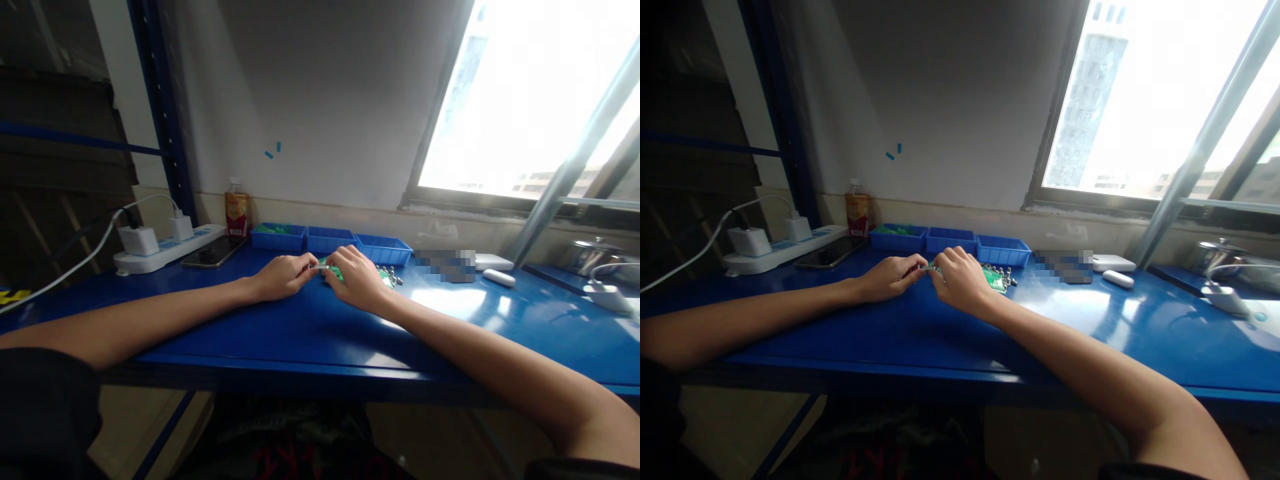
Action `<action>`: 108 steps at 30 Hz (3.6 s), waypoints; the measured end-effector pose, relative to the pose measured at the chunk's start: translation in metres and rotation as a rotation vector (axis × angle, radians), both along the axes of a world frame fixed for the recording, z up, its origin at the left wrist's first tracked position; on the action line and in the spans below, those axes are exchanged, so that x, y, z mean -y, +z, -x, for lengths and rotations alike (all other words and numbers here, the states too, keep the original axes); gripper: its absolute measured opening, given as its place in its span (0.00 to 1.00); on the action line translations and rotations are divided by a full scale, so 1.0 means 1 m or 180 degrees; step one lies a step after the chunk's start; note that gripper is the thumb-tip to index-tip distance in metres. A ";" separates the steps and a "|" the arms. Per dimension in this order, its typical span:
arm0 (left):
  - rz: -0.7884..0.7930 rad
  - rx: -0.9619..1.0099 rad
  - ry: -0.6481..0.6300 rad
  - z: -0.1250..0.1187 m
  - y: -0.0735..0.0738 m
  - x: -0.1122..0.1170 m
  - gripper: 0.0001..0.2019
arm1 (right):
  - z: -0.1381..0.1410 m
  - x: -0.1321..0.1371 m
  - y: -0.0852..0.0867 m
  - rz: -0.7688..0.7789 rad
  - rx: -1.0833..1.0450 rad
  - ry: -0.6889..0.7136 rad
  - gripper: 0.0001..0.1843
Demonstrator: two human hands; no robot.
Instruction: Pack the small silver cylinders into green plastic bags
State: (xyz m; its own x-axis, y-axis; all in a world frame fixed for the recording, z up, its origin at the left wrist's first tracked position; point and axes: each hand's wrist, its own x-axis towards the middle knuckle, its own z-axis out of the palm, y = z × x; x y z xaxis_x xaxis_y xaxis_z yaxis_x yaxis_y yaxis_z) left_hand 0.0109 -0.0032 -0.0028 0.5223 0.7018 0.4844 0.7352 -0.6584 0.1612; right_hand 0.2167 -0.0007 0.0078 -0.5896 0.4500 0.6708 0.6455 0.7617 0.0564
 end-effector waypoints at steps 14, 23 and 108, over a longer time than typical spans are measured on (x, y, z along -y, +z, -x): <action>-0.0067 -0.0511 -0.0218 0.004 -0.012 -0.022 0.16 | -0.002 -0.107 0.041 0.0070 0.0128 -0.1040 0.11; -0.0228 -0.0353 -0.0015 0.002 -0.005 -0.011 0.23 | -0.005 -0.115 0.027 0.0282 0.0204 -0.1254 0.15; 0.1005 0.2006 0.0267 0.005 -0.007 -0.026 0.16 | 0.014 -0.008 -0.010 0.0665 0.0390 0.0654 0.08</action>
State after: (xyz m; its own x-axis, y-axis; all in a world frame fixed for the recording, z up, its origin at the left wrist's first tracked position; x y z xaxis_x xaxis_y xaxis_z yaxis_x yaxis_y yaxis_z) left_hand 0.0061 0.0233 -0.0102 0.1475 0.8841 0.4434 0.4854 -0.4553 0.7464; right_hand 0.2027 0.0075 -0.0019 -0.7531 0.4337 0.4947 0.4750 0.8787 -0.0472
